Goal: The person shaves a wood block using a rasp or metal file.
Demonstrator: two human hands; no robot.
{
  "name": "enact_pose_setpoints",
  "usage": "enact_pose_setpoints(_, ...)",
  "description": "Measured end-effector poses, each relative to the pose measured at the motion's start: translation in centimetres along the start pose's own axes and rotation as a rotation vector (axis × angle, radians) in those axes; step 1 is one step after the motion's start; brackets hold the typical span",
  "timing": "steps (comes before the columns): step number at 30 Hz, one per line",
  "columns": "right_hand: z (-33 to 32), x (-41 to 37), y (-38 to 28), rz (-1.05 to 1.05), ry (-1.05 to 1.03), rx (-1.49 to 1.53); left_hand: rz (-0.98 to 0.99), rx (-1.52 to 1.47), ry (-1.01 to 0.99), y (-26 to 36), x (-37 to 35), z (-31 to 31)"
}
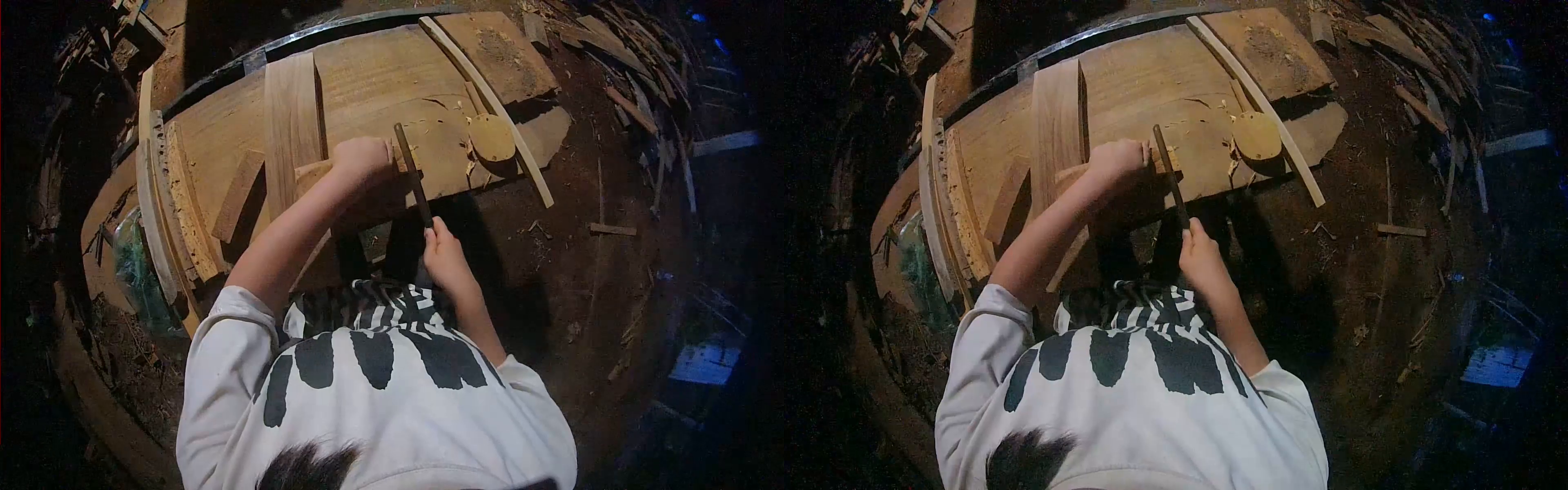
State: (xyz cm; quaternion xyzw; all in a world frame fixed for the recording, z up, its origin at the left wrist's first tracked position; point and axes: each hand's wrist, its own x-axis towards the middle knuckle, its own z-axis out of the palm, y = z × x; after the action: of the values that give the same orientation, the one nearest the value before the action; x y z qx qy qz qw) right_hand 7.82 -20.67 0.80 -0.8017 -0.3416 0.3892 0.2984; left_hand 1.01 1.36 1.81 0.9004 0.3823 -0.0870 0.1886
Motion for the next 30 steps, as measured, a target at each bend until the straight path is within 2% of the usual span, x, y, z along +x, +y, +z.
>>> enact_pose_setpoints(3,0.5,2.8,-0.4,-0.092,0.071,-0.053,0.004,-0.027,-0.028,0.2,-0.2,0.2)
enact_pose_setpoints(5,0.7,5.0,-1.3,-0.245,0.134,-0.036,0.046,0.021,-0.016,0.0,-0.1,0.2)
enact_pose_setpoints(8,0.2,5.9,-1.3,-0.199,0.087,-0.052,0.001,-0.017,-0.009,0.0,0.1,0.1)
enact_pose_setpoints(13,-0.4,0.5,0.0,-0.07,0.05,-0.041,0.011,0.008,0.011,-0.1,0.0,0.1)
enact_pose_setpoints(16,-0.2,0.4,-0.1,-0.023,0.023,0.005,0.019,0.0,0.02,-0.1,0.2,0.4)
enact_pose_setpoints(18,0.2,2.4,-0.8,-0.183,0.108,-0.038,0.009,-0.02,0.022,-0.1,0.0,0.3)
enact_pose_setpoints(20,0.6,4.8,-1.5,-0.147,0.103,-0.045,0.066,0.037,0.024,-0.1,-0.3,0.0)
enact_pose_setpoints(23,1.2,6.4,-1.1,-0.2,0.165,-0.107,0.042,0.045,-0.004,-0.5,0.6,0.5)
enact_pose_setpoints(30,0.3,1.3,0.1,-0.11,0.077,-0.09,0.133,0.125,-0.004,-0.6,0.4,0.0)
